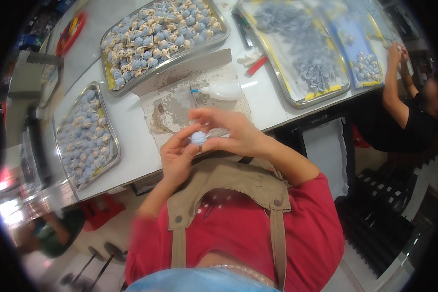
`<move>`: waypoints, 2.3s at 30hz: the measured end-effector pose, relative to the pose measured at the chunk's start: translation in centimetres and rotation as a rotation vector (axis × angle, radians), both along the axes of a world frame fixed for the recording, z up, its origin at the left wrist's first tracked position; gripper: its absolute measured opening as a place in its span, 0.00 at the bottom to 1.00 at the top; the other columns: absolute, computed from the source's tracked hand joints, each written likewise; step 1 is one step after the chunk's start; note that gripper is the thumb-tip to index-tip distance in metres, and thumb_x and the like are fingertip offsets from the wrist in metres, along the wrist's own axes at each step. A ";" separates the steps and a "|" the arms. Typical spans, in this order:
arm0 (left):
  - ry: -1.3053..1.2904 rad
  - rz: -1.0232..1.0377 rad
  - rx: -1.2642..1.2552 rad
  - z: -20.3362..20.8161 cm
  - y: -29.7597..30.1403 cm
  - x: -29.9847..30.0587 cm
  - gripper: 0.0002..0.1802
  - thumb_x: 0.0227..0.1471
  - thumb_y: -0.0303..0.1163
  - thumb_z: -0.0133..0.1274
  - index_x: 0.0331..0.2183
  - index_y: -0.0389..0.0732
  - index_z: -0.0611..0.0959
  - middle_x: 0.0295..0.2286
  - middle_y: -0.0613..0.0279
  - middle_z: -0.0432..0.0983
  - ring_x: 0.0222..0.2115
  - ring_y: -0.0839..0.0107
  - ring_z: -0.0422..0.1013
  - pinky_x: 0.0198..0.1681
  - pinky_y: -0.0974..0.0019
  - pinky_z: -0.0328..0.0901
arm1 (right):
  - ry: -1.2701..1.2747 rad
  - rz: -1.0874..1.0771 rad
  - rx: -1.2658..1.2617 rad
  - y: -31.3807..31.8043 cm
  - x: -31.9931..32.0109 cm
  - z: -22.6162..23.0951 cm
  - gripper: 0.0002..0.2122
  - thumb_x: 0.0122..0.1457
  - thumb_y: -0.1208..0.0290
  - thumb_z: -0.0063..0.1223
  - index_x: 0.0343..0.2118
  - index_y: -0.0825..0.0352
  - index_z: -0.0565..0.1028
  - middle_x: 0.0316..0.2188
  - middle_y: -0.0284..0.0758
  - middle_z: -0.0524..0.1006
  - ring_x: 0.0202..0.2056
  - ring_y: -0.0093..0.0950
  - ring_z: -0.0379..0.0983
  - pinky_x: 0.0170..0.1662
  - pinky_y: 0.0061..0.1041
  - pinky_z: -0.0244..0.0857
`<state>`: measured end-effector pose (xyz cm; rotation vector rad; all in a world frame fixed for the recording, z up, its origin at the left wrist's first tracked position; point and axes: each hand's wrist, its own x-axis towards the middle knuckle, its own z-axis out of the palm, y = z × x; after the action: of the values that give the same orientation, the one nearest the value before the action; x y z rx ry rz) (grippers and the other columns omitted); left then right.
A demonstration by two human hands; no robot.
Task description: The person repeatedly picks up small blue and white pastries from a tray, applies a white substance from a squeeze bottle, and places them onto a second tray. This process is repeated continuously throughout the clip.
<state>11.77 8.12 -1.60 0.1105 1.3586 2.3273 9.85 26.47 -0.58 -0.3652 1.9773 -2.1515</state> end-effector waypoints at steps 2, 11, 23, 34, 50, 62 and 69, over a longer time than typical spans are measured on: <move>0.091 -0.066 -0.036 -0.6 -0.7 0.1 0.19 0.53 0.21 0.49 0.48 0.32 0.71 0.46 0.55 0.69 0.43 0.74 0.68 0.46 0.72 0.64 | -0.108 0.157 0.015 0.1 -0.1 0.1 0.24 0.46 0.73 0.63 0.48 0.67 0.71 0.40 0.37 0.76 0.41 0.31 0.73 0.45 0.26 0.66; 0.217 -0.031 -0.059 -0.2 -1.2 0.4 0.14 0.51 0.21 0.51 0.42 0.31 0.76 0.40 0.57 0.75 0.38 0.76 0.70 0.43 0.73 0.65 | 0.314 0.145 0.263 -0.2 0.2 0.6 0.22 0.44 0.73 0.64 0.45 0.69 0.73 0.39 0.40 0.77 0.38 0.35 0.75 0.41 0.25 0.68; 0.276 -0.050 -0.244 0.0 -1.8 0.3 0.12 0.50 0.23 0.54 0.39 0.32 0.78 0.34 0.60 0.77 0.35 0.77 0.72 0.40 0.74 0.66 | 0.360 0.140 0.294 -0.8 0.2 0.7 0.20 0.44 0.74 0.62 0.43 0.70 0.73 0.36 0.38 0.77 0.33 0.33 0.76 0.37 0.26 0.69; 0.742 0.781 -1.568 -0.1 -14.7 -2.9 0.13 0.40 0.26 0.62 0.34 0.39 0.81 0.30 0.60 0.78 0.29 0.69 0.74 0.33 0.69 0.67 | 0.506 -0.265 0.531 0.9 -2.3 0.3 0.15 0.46 0.82 0.57 0.40 0.67 0.75 0.42 0.38 0.75 0.46 0.35 0.69 0.50 0.28 0.61; 0.578 0.175 -1.707 0.3 -11.8 -22.0 0.11 0.44 0.31 0.52 0.32 0.39 0.78 0.34 0.55 0.76 0.29 0.60 0.73 0.33 0.63 0.67 | 0.488 -0.551 0.725 3.5 -2.4 -1.9 0.10 0.47 0.80 0.56 0.35 0.68 0.73 0.36 0.38 0.75 0.41 0.36 0.69 0.45 0.29 0.62; -0.269 0.191 0.386 -0.4 -5.6 -5.8 0.17 0.54 0.29 0.50 0.45 0.39 0.69 0.40 0.52 0.72 0.41 0.63 0.71 0.44 0.69 0.68 | 0.432 -0.451 0.945 4.2 -2.9 -2.9 0.16 0.48 0.67 0.59 0.39 0.68 0.72 0.34 0.39 0.73 0.37 0.38 0.66 0.42 0.33 0.59; -0.497 -0.158 0.504 -1.8 -1.6 -0.6 0.17 0.55 0.30 0.48 0.47 0.39 0.69 0.45 0.50 0.69 0.37 0.66 0.72 0.36 0.73 0.68 | 0.135 -0.394 0.748 3.5 -1.5 -3.0 0.14 0.49 0.73 0.58 0.38 0.69 0.70 0.34 0.36 0.72 0.37 0.26 0.68 0.41 0.24 0.61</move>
<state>11.21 6.54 -3.44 -0.1915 0.4982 2.2990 8.38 29.99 -3.59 0.0115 2.9233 -1.3933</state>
